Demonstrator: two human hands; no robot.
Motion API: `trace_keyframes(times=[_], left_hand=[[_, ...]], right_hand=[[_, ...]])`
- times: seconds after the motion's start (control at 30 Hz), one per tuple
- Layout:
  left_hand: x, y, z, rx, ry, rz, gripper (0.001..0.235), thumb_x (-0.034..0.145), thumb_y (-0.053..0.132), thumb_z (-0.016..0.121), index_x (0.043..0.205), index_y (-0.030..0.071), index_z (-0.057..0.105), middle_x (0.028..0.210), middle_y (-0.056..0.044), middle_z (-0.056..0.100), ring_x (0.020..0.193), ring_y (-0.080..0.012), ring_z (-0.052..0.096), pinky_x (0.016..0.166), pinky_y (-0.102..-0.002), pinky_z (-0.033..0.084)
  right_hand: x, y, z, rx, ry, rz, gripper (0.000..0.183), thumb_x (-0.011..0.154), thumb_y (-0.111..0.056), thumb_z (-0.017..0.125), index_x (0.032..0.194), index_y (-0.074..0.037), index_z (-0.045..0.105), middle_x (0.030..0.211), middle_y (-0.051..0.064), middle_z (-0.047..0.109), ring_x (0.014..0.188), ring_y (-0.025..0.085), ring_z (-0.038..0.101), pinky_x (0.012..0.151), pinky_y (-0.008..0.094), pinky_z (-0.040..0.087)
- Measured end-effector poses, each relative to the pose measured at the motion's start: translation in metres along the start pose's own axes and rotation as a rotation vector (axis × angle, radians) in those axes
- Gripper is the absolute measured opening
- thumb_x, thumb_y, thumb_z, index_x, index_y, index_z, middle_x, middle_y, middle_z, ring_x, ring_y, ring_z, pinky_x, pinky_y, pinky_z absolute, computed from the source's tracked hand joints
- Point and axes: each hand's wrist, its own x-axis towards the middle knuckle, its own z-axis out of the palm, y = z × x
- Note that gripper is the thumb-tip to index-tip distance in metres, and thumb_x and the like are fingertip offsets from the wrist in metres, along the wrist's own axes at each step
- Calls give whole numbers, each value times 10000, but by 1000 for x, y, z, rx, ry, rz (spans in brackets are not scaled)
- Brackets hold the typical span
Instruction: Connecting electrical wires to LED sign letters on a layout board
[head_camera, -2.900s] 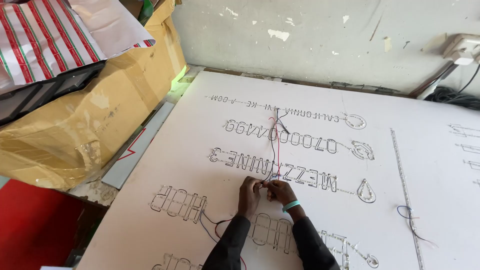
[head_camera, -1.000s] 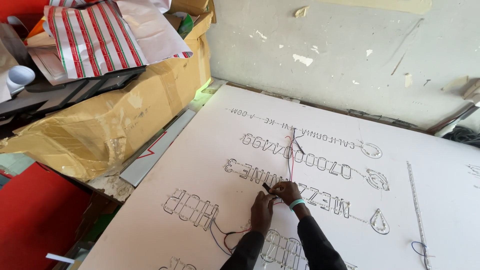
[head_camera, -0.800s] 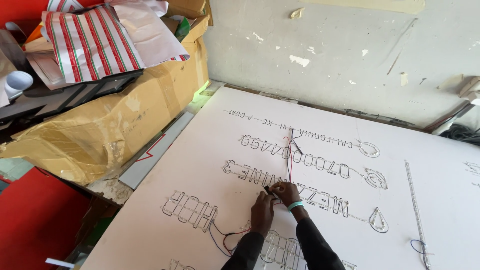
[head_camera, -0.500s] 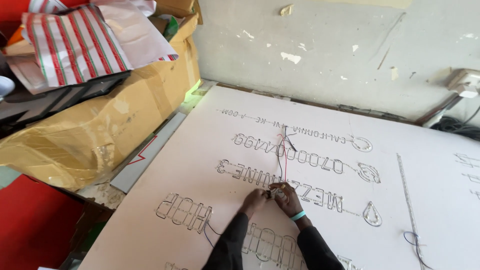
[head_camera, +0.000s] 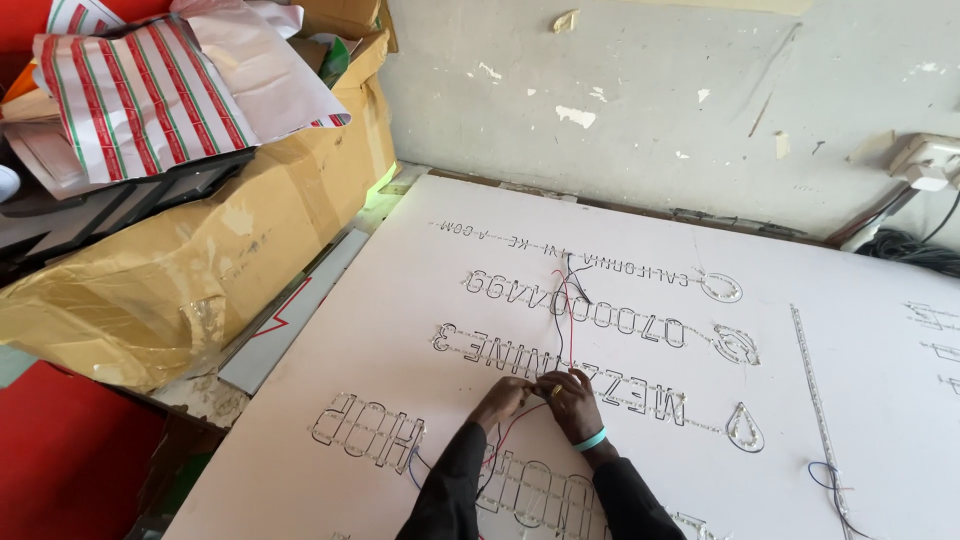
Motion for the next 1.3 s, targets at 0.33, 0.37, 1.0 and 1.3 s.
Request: trace_keyframes(times=[0.33,0.37,1.0,1.3], left_hand=[[-93,14,57,872,497,622,210,978,-24,676,1155,11,784,1121,-123,755,862,-331,796,745,-420,671],[-91,12,58,970,530,674,214,1020,25,662,1218,5,741,1100,-145,718,821,-356,758,666,-439,636],[-68,44,46,842,244,58,365,1103,279,516,1202,89,811,1215,-159,841,1105,-360,768,955,-479,568],[-73,100,31,320,0,-303,228,1096,80,334,1021,152,537,755,62,316,602,-85,290,552,-273,223]], right_hand=[[18,32,26,270,-95,357,269,987,-346,834,814,-154,910,896,10,899,849,195,815,731,397,649],[20,33,27,399,-105,588,222,916,-338,910,908,-117,932,959,36,923,874,179,837,770,359,677],[23,2,-14,653,-157,642,422,1007,-377,760,1325,-108,834,947,38,793,899,203,784,804,364,634],[-6,18,11,185,-116,115,460,853,19,629,1242,-153,805,1364,117,777,1292,352,739,1068,563,577]])
